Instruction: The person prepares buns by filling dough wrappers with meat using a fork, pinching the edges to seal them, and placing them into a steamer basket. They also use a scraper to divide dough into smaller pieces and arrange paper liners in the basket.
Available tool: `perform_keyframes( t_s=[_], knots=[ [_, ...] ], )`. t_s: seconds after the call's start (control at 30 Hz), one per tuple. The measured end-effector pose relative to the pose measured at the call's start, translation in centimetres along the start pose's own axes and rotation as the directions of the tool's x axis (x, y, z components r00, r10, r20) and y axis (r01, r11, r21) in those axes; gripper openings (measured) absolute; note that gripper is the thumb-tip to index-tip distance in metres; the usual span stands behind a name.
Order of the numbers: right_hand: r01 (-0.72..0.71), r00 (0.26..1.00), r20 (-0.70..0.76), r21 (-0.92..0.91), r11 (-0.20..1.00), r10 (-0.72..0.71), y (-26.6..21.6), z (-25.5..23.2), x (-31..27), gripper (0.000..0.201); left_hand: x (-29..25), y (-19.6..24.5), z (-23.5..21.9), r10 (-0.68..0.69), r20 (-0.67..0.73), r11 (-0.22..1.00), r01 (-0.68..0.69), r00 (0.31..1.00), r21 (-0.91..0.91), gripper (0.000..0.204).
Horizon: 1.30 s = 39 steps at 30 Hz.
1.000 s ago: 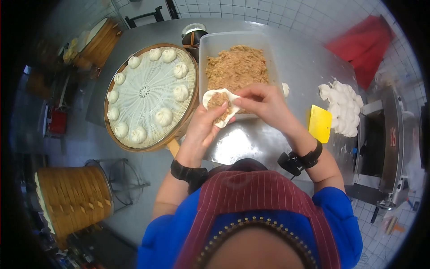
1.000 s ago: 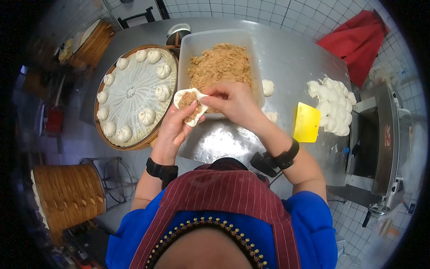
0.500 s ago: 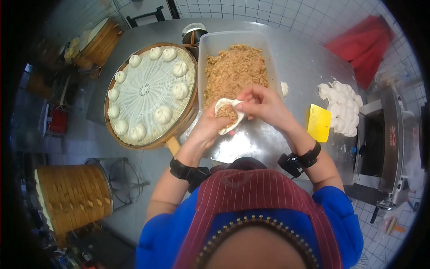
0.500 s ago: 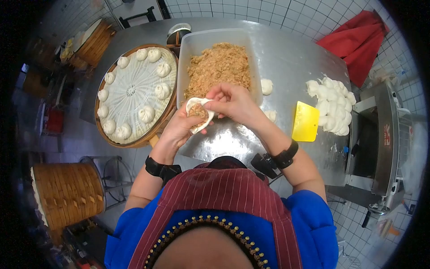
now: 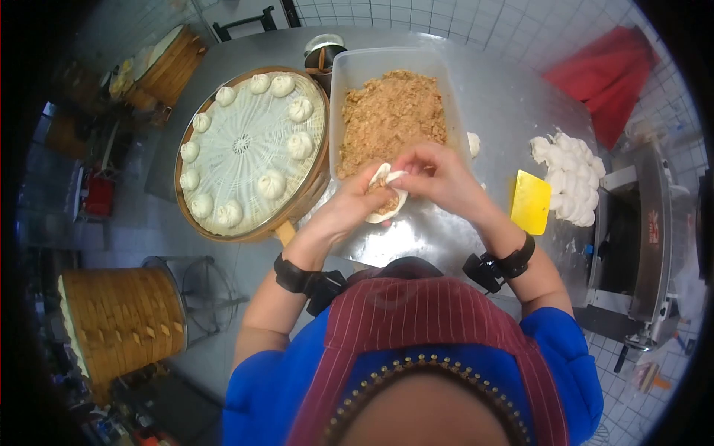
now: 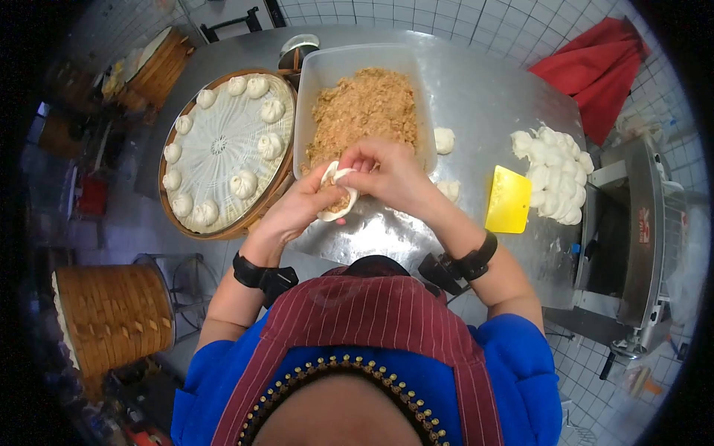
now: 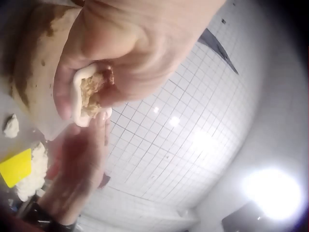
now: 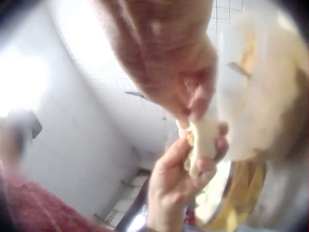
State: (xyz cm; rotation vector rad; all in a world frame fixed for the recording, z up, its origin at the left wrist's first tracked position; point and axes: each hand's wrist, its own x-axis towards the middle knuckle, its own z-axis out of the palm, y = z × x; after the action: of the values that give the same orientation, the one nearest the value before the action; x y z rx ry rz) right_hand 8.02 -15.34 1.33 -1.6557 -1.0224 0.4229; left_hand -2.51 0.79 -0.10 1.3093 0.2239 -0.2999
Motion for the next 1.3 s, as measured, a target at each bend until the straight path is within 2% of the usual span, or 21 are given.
perform_keyframes(
  t_s=[0.07,0.13,0.2,0.23,0.3,0.33,0.43,0.47,0.5,0.57,0.7,0.77,0.8,0.87,0.93,1.0,1.03,1.13,1.2,1.27,1.3],
  knots=[
    [-0.182,0.983,0.012,0.123,0.976,0.182,-0.1,0.1,0.2,0.020,0.1,0.1,0.1,-0.013,-0.013,0.996,0.014,1.000,0.091,0.038],
    [-0.227,0.974,0.046,0.129,0.965,0.223,0.0,0.2,-0.1,0.020,0.0,0.5,0.1,-0.015,-0.024,0.982,0.020,1.000,0.188,0.038],
    [-0.274,0.961,0.075,0.134,0.952,0.266,0.5,-0.2,-0.1,0.020,-0.6,1.0,-0.1,0.012,-0.104,0.999,-0.016,0.995,-0.036,0.037],
    [-0.222,0.975,0.022,0.122,0.967,0.221,0.9,-0.6,-0.2,0.019,-0.7,1.1,-0.4,0.009,-0.102,0.999,-0.013,0.995,-0.036,0.037],
    [-0.194,0.978,-0.054,0.128,0.973,0.202,1.5,-0.7,-0.4,0.019,-1.0,1.2,-1.0,-0.034,-0.051,0.912,0.011,0.998,-0.410,0.041],
    [-0.196,0.978,-0.054,0.129,0.972,0.204,1.3,-0.6,-0.3,0.019,-0.8,0.7,-1.1,-0.036,-0.050,0.912,0.013,0.998,-0.410,0.041],
    [-0.251,0.968,0.061,0.164,0.954,0.244,0.8,-0.3,-0.1,0.020,-0.3,-0.7,-0.5,-0.012,-0.066,0.970,-0.005,0.998,-0.245,0.042],
    [-0.096,0.995,0.032,0.033,0.995,0.095,0.9,-0.2,-0.1,0.021,-0.2,-1.0,-0.1,-0.011,-0.066,0.970,-0.006,0.998,-0.244,0.042],
    [0.060,0.998,0.023,-0.102,0.993,-0.058,1.0,-0.2,-0.2,0.023,-0.1,-1.5,0.1,0.072,-0.115,0.991,-0.084,0.991,-0.100,0.041],
    [-0.023,1.000,0.003,-0.051,0.998,0.023,1.0,0.3,0.0,0.024,-0.1,-1.7,0.4,0.215,-0.125,0.957,-0.183,0.969,0.226,0.042],
    [-0.199,0.977,0.086,0.036,0.979,0.196,1.2,0.5,-0.4,0.026,-0.2,-1.5,0.0,0.214,-0.092,0.945,-0.182,0.972,0.273,0.043],
    [-0.240,0.970,0.068,0.124,0.963,0.233,1.2,0.4,-0.6,0.024,-1.2,-0.4,0.3,-0.005,-0.109,0.983,-0.016,0.994,-0.184,0.040],
    [-0.276,0.961,0.052,0.211,0.938,0.272,1.1,0.3,-0.7,0.022,-1.2,-0.5,0.0,-0.005,-0.109,0.983,-0.015,0.994,-0.184,0.040],
    [-0.288,0.957,0.048,0.259,0.922,0.286,0.8,0.4,-0.5,0.022,-1.0,-1.2,-0.9,0.121,-0.058,0.884,-0.134,0.991,-0.448,0.039],
    [-0.298,0.954,0.051,0.307,0.904,0.297,0.4,0.5,-0.5,0.022,-0.8,-1.8,-0.5,0.141,-0.081,0.899,-0.161,0.987,-0.407,0.039],
    [-0.030,0.997,0.068,-0.024,0.999,0.032,-0.1,0.5,-0.5,0.024,-1.2,-1.6,0.1,0.128,-0.191,0.986,-0.146,0.973,-0.080,0.037],
    [-0.018,0.996,0.081,-0.015,1.000,0.019,-0.3,0.6,-0.5,0.024,-1.4,-1.3,0.3,0.123,-0.127,0.986,-0.136,0.984,-0.099,0.036],
    [-0.025,0.996,0.086,0.041,0.999,0.022,-0.3,1.0,-0.4,0.025,-1.5,-1.5,0.4,0.062,-0.135,0.988,-0.080,0.989,-0.129,0.040],
    [-0.208,0.974,0.131,0.224,0.952,0.182,0.3,1.2,-0.1,0.025,-1.7,-1.1,0.1,0.053,-0.147,0.981,-0.079,0.988,-0.179,0.042],
    [-0.271,0.959,0.132,0.161,0.949,0.251,0.1,1.3,-0.3,0.025,-1.9,-1.0,0.2,0.031,-0.132,0.971,-0.061,0.991,-0.231,0.044],
    [-0.260,0.963,0.111,0.141,0.955,0.246,0.1,1.2,-0.3,0.024,-2.2,-0.9,0.0,0.092,-0.154,0.943,-0.136,0.984,-0.304,0.046]
  ],
)
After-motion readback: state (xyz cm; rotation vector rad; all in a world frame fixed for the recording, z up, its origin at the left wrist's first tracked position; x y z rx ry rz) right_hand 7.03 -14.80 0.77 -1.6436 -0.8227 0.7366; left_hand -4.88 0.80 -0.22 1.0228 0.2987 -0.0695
